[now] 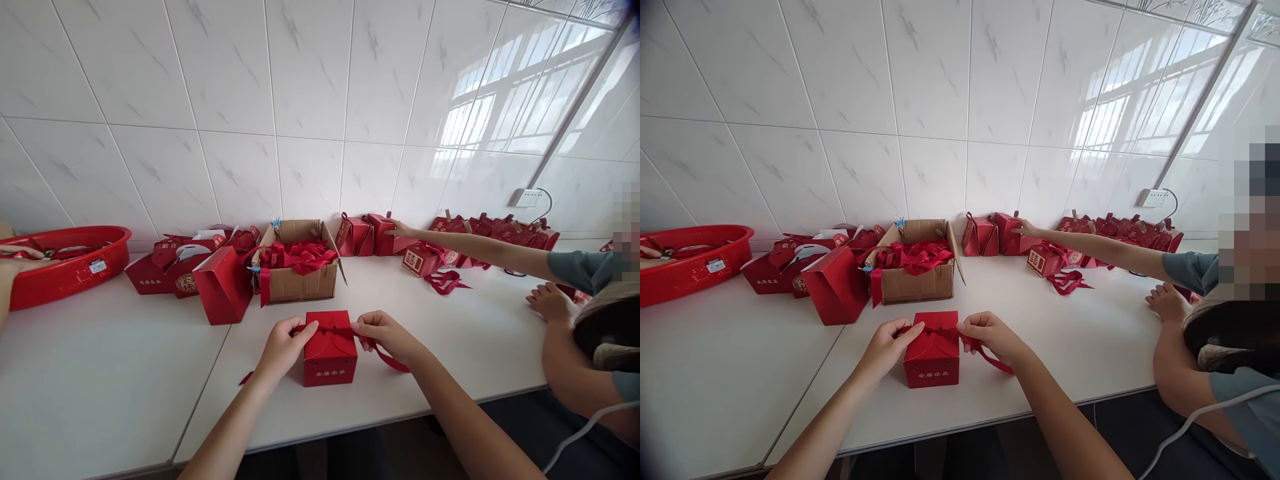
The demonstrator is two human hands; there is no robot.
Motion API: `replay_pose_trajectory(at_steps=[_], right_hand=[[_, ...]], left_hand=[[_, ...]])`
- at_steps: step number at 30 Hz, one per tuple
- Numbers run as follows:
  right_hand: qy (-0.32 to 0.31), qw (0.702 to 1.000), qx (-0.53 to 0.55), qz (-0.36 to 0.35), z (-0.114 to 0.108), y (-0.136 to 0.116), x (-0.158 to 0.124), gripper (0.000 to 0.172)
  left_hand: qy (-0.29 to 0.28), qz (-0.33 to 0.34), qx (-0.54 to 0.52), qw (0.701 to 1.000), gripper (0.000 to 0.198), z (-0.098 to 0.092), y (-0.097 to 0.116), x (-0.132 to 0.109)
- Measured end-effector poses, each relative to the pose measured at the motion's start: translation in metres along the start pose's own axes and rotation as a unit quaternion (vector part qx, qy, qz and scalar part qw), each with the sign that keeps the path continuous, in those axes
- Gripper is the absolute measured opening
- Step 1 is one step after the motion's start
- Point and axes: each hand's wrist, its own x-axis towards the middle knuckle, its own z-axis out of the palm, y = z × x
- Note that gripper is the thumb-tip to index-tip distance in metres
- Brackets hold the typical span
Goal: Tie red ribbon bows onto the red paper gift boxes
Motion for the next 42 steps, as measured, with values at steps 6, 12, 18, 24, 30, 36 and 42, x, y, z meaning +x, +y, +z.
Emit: replay_pose_trajectory(at_steps=[6, 12, 18, 24, 30, 36, 42], right_hand=[[-0.015, 0.993, 0.118, 0.008, 0.006, 0.002, 0.002, 0.031], [-0.006, 0.983, 0.182, -0.022, 0.011, -0.002, 0.003, 0.03], [0.003, 0.98, 0.191, -0.051, 0.013, -0.009, 0.0, 0.023], [-0.03, 0.989, 0.113, -0.089, 0.024, -0.02, -0.004, 0.023], [-0.003, 0.992, 0.021, -0.124, 0.035, -0.024, -0.005, 0.026], [0.041, 0.99, -0.03, -0.131, 0.035, -0.021, -0.002, 0.026], [0.082, 0.968, -0.187, -0.149, 0.036, -0.018, 0.001, 0.026]], left_hand=[[0.018, 0.008, 0.014, 1.0, 0.047, 0.002, -0.002, 0.001], [0.025, 0.026, 0.04, 0.999, 0.046, 0.001, -0.003, 0.0], [0.117, 0.092, 0.083, 0.985, 0.025, 0.001, 0.004, -0.002], [0.048, 0.149, 0.059, 0.986, 0.028, 0.007, 0.036, -0.008], [0.02, 0.154, 0.048, 0.987, 0.029, 0.017, 0.049, -0.007], [0.078, 0.217, 0.088, 0.969, 0.017, 0.018, 0.048, -0.006], [0.059, 0.249, 0.086, 0.963, 0.015, 0.012, 0.049, -0.007]])
